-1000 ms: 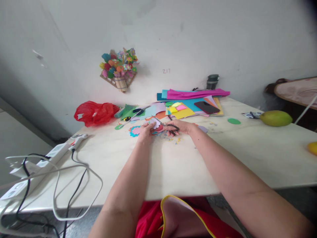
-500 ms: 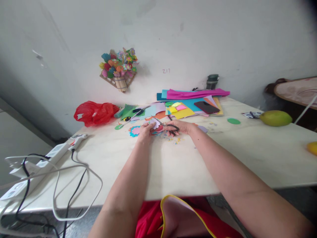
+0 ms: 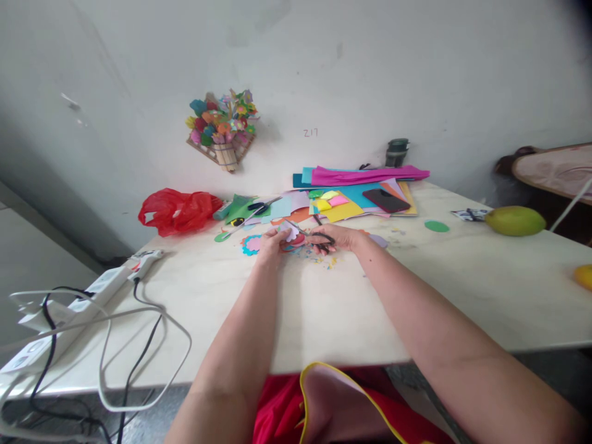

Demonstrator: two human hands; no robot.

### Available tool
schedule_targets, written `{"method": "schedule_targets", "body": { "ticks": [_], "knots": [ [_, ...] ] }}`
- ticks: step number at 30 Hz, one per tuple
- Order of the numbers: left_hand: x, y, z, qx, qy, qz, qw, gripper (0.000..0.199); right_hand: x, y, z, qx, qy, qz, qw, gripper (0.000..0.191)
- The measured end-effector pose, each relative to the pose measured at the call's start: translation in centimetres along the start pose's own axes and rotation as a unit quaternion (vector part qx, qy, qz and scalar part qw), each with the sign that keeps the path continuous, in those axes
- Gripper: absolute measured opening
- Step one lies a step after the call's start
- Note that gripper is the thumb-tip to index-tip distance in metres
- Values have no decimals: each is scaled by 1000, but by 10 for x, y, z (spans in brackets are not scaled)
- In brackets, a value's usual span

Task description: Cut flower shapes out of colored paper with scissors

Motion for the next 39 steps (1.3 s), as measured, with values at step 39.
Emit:
{"method": "schedule_targets", "body": {
  "ticks": [39],
  "knots": [
    [-17,6,-3,29,89,-67,993,43,-12,-8,-8,6,-6,-9,1000,32]
  ]
}}
Point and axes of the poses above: each hand's wrist, its own z-axis away from the middle knuckle, its own y-axis out of the palm, x = y × z, the point moved 10 cm from there along -z, towards the middle knuckle, and after that the axes turned 2 degrees about z, right-handed, at the moved point
